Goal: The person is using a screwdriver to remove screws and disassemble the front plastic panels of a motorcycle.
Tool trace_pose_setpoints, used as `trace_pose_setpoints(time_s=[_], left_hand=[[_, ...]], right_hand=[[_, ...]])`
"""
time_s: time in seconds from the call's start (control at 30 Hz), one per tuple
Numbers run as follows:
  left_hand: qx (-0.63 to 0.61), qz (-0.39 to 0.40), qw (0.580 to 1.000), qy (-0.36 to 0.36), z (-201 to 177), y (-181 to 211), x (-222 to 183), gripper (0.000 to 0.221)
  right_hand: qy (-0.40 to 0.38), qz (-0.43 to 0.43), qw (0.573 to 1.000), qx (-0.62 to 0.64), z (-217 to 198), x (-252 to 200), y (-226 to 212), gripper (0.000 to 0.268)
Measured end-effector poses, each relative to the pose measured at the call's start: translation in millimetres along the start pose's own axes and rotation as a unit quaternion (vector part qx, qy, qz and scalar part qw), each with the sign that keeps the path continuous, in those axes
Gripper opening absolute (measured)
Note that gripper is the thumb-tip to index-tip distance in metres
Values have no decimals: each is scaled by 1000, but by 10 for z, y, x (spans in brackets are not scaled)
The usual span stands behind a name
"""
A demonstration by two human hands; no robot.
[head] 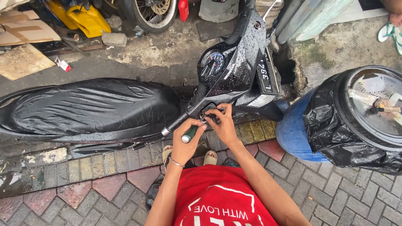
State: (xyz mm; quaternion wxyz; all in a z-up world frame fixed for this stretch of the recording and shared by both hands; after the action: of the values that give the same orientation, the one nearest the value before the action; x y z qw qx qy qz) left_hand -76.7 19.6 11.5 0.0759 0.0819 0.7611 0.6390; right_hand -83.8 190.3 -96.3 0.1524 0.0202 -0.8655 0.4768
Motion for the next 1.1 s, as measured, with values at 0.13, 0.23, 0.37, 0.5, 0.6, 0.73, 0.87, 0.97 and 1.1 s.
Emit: trace_pose_setpoints(time_s=[0.13,0.23,0.37,0.5,0.6,0.73,0.87,0.97,1.1], left_hand=[[4,4,999,-33,-112,98,-19,11],[-42,-29,994,-96,-103,183,-82,23],[-7,-32,999,-31,-222,125,-29,17],[33,-44,998,33,-248,148,-8,20],[44,-38,998,17,-186,182,-14,17],[21,-35,999,7,-170,181,-14,15],[17,-31,999,6,-153,193,33,11],[24,-28,999,1,-157,228,70,11],[23,-24,999,9,-169,176,127,16]], right_hand=[[1,2,1000,-4,-5,31,-6,13],[2,6,1000,-3,16,21,11,13],[11,7,1000,-2,15,-1,12,14],[12,13,1000,-2,11,10,17,13],[15,13,1000,-3,15,20,13,14],[13,14,1000,-7,18,5,29,15],[11,18,1000,1,11,24,47,15],[11,20,1000,4,21,31,43,15],[19,16,1000,5,30,10,66,15]])
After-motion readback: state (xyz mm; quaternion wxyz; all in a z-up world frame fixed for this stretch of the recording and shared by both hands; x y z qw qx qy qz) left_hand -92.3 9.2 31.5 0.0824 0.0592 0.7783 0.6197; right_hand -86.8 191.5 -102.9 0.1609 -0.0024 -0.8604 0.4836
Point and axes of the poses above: each hand's wrist, its own x-axis towards the middle knuckle, its own z-axis out of the palm, y = z × x, the point moved 8 cm from there along x, towards the middle knuckle, and after that the axes turned 9 degrees about -z, right-handed, at the moved point
